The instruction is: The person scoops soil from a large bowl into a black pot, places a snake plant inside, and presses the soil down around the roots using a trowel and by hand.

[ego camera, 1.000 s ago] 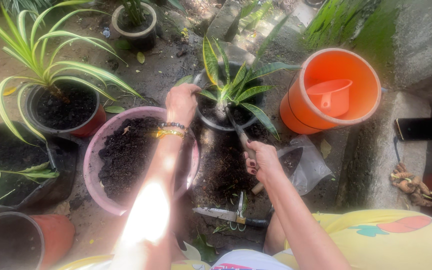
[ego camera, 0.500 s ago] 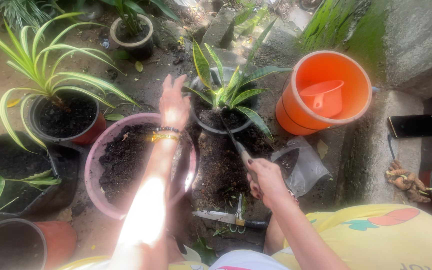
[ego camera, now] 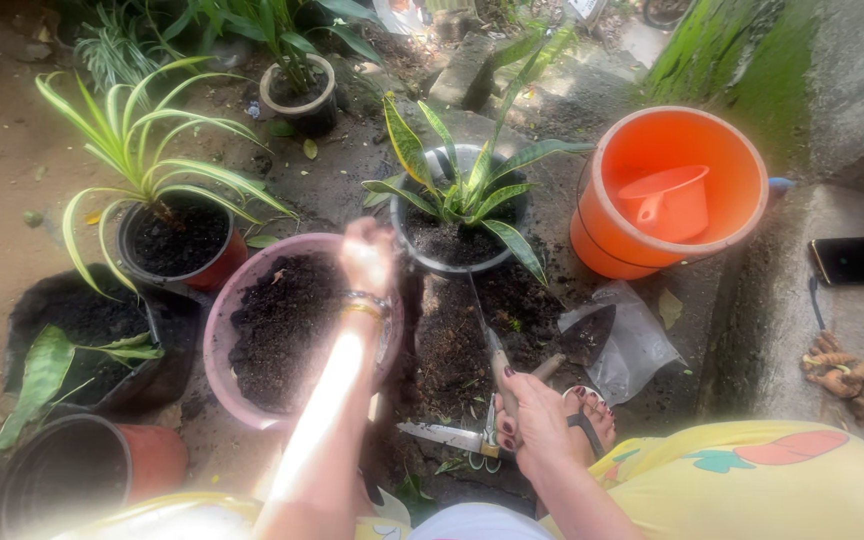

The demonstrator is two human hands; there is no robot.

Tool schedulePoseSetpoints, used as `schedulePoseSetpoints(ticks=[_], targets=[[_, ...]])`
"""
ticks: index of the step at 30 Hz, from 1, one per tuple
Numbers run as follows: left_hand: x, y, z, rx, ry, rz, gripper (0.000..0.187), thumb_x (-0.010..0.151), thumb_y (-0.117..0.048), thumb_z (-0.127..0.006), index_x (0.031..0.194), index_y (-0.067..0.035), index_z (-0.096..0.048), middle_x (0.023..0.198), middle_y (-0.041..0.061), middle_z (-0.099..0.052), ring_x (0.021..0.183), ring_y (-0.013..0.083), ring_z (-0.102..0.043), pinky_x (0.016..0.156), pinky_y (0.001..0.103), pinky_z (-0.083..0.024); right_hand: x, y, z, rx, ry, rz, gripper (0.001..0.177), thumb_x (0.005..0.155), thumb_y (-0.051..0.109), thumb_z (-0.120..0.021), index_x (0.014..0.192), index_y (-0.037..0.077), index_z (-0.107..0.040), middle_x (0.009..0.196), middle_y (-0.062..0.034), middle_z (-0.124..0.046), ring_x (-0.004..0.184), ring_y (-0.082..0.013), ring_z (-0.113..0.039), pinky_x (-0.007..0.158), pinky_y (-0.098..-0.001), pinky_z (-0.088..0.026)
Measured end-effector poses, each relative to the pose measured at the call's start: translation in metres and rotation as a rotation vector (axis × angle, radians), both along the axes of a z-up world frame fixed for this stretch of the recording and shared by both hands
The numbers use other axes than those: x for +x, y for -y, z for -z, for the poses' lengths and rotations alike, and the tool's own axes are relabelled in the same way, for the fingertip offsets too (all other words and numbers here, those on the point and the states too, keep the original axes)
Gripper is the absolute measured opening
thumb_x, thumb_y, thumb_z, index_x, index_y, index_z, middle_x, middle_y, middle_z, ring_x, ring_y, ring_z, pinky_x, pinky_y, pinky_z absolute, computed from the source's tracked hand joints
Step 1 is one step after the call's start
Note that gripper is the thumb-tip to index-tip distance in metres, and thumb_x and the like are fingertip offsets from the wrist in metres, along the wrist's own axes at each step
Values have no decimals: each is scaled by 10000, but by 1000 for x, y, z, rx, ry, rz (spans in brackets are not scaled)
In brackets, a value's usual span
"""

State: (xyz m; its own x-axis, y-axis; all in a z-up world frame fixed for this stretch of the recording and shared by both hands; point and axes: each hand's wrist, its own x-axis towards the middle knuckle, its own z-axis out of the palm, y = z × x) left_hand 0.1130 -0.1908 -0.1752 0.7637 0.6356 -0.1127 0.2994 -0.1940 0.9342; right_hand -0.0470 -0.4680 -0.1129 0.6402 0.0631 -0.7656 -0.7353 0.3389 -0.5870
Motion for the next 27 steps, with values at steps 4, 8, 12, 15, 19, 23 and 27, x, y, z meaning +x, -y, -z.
schedulePoseSetpoints(ticks=[4, 8, 12, 15, 19, 23, 27], targets=[[10, 50, 40, -503, -195, -51, 176, 902, -83, -713, 1047, 12, -682, 919, 155, -724, 580, 126, -619, 480, 234, -526, 2, -8, 14, 27, -149, 124, 188, 950, 224, -620, 1050, 68, -588, 738, -62, -582, 460, -119, -432, 394, -302, -303], [24, 94, 61, -661, -212, -111, 224, 924, -75, -714, 1060, 76, -619, 999, 219, -719, 667, 237, -741, 542, 299, -640, 7, -10, 27, 15, -206, 160, 190, 948, 230, -614, 1043, 70, -572, 745, -79, -573, 472, -145, -442, 404, -324, -304], [42, 116, 71, -829, -254, -191, 332, 941, -59, -669, 1161, 73, -458, 1061, 281, -652, 744, 384, -744, 546, 403, -645, 11, -9, 45, 26, -151, 171, 166, 944, 210, -606, 1025, 72, -566, 748, -86, -567, 473, -160, -459, 406, -337, -325], [54, 127, 74, -859, -266, -281, 485, 937, 7, -626, 1240, 13, -247, 1065, 327, -620, 776, 440, -730, 548, 456, -639, 15, -8, 52, 37, -170, 187, 188, 952, 242, -613, 1020, 70, -579, 748, -84, -564, 470, -158, -456, 405, -335, -321], [55, 131, 81, -755, -240, -260, 370, 929, 53, -543, 1208, 121, -309, 914, 362, -679, 673, 418, -758, 467, 412, -655, 15, -10, 55, 11, -180, 177, 190, 952, 248, -622, 1030, 80, -578, 749, -95, -562, 471, -163, -461, 409, -337, -327], [48, 125, 70, -656, -263, -173, 408, 950, 18, -533, 1243, 123, -270, 832, 305, -688, 655, 361, -756, 466, 352, -633, 16, -13, 53, 13, -183, 164, 193, 946, 245, -623, 1029, 77, -578, 743, -94, -564, 467, -163, -465, 405, -335, -326], [45, 111, 49, -563, -354, -145, 706, 953, 12, -539, 1433, 120, -32, 820, 284, -712, 642, 310, -742, 486, 307, -617, 18, -14, 49, 7, -190, 172, 199, 950, 246, -622, 1034, 71, -577, 739, -91, -564, 464, -160, -458, 403, -331, -326]])
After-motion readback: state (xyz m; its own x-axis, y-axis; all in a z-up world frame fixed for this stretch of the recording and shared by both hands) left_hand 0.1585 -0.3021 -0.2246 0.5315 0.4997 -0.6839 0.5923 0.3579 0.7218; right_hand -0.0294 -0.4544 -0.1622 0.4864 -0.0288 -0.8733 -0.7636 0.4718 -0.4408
